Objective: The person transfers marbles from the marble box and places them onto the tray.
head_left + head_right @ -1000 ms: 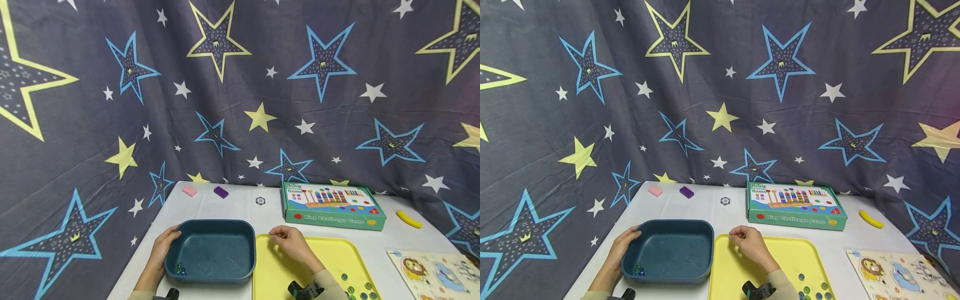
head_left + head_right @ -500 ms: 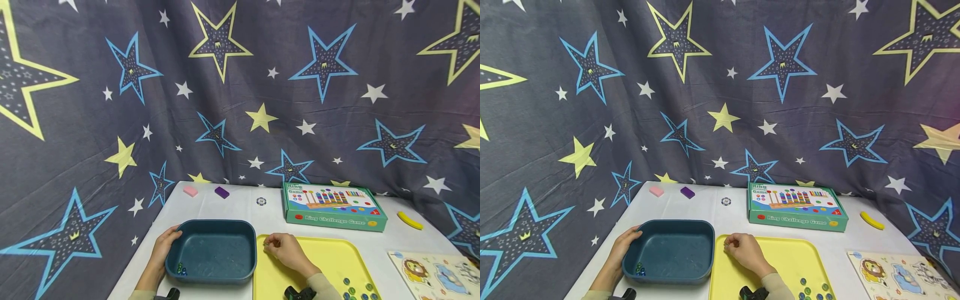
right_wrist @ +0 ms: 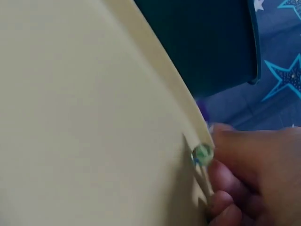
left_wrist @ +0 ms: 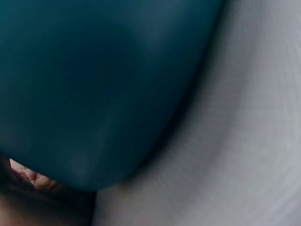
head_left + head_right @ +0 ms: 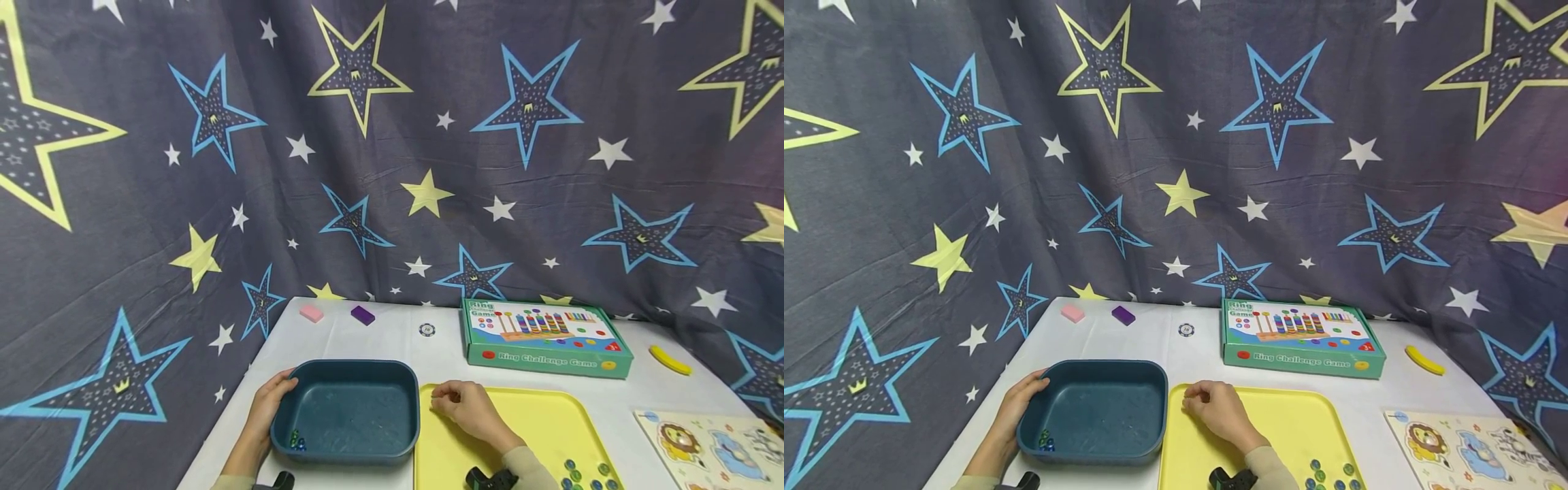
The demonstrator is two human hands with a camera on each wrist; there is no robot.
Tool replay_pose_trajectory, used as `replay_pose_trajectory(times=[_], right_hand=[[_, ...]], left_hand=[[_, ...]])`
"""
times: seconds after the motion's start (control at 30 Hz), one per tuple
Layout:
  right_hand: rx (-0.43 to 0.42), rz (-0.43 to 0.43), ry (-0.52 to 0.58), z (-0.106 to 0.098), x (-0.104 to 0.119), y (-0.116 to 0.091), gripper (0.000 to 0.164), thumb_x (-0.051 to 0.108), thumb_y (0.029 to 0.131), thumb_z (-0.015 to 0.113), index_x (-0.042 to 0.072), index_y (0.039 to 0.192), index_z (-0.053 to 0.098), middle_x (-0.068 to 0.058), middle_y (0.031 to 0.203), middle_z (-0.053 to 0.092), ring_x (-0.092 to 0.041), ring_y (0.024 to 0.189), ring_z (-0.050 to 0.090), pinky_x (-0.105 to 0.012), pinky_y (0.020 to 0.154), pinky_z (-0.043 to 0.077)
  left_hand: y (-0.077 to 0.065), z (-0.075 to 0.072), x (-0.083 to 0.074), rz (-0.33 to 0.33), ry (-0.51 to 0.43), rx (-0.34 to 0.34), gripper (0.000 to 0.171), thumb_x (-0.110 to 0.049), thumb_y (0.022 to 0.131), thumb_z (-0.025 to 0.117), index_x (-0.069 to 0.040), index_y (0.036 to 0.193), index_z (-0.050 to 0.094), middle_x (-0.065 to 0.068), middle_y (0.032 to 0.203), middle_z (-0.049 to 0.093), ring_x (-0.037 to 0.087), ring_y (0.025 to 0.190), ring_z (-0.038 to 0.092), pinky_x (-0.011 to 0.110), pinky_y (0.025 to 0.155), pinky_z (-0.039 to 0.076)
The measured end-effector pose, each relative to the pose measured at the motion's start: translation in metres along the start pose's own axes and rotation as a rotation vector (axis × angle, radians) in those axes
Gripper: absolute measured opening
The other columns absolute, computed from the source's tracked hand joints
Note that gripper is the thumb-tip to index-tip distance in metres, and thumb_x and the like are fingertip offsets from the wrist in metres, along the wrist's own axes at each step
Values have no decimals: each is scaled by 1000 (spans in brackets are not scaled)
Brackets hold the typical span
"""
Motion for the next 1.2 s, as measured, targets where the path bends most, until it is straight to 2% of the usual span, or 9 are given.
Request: replay_pose_trajectory(times=[0.17, 0.27, 0.4, 0.57, 0.67, 0.83, 0.97, 1.1, 1.2], right_hand=[[-107, 117, 184, -10, 2, 3, 19, 29, 85, 62, 12, 86, 68, -3, 65, 59, -11, 52, 48, -24, 47, 40], [-128, 149, 305, -13, 9, 3, 24, 28, 86, 62, 6, 88, 68, -6, 62, 54, -12, 51, 45, -23, 46, 38], [-102, 181, 446, -10, 25, 1, 26, 26, 85, 62, 1, 90, 66, -5, 61, 50, -11, 48, 40, -22, 43, 34], [-28, 152, 525, -1, 56, -4, 29, 27, 85, 62, -1, 93, 65, -6, 65, 51, -8, 47, 39, -20, 41, 31], [19, 84, 495, 6, 77, -6, 27, 28, 85, 63, 2, 92, 66, -4, 67, 54, -8, 51, 43, -20, 43, 35], [96, -94, 333, 24, 109, -4, 16, 28, 87, 61, 14, 89, 67, 0, 73, 61, -8, 61, 51, -22, 54, 43], [165, -200, 240, 42, 130, -3, 9, 28, 87, 60, 22, 87, 66, 8, 74, 61, -6, 59, 51, -21, 53, 44], [242, -297, 159, 62, 152, -5, 8, 27, 86, 61, 22, 89, 66, 13, 74, 60, -3, 58, 50, -20, 53, 44], [306, -327, 118, 78, 163, -5, 11, 26, 85, 63, 18, 92, 66, 14, 73, 59, -1, 58, 50, -18, 53, 43]], left_hand=[[-1, 0, -1, 7, -5, -5, 40, -23, 88, 56, -3, 122, 55, 6, 113, 58, 16, 97, 53, 28, 78, 44], [-2, 0, -1, 6, -9, -8, 41, -24, 87, 56, -2, 122, 54, 5, 113, 59, 16, 97, 53, 28, 77, 44], [-2, 0, -1, 8, 3, -7, 41, -25, 87, 56, -2, 122, 55, 5, 114, 59, 15, 97, 53, 27, 77, 44], [-2, 0, -3, 9, 3, -15, 40, -25, 86, 58, -2, 119, 57, 6, 112, 60, 16, 95, 53, 28, 77, 44], [-2, 0, -3, 10, 5, -23, 41, -25, 85, 59, -3, 119, 57, 7, 113, 59, 16, 96, 53, 28, 78, 43], [-1, -1, -3, 10, 22, -22, 41, -26, 86, 58, -4, 120, 56, 7, 117, 57, 17, 101, 52, 27, 80, 42], [-2, -2, -2, 7, 22, -20, 41, -26, 87, 57, -4, 121, 56, 7, 117, 58, 16, 100, 52, 27, 79, 43], [-1, -2, -2, 5, 15, -19, 41, -26, 86, 58, -4, 121, 56, 6, 115, 58, 16, 98, 53, 27, 77, 43], [-1, -1, -2, 5, 21, -20, 41, -26, 86, 58, -4, 120, 56, 7, 115, 58, 16, 98, 53, 28, 78, 43]])
Point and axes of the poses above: each hand's wrist, its own y-axis towards the middle knuckle, its own z-axis out of the palm, x = y × z, the point moved 7 cm from there along y, towards the middle knuckle
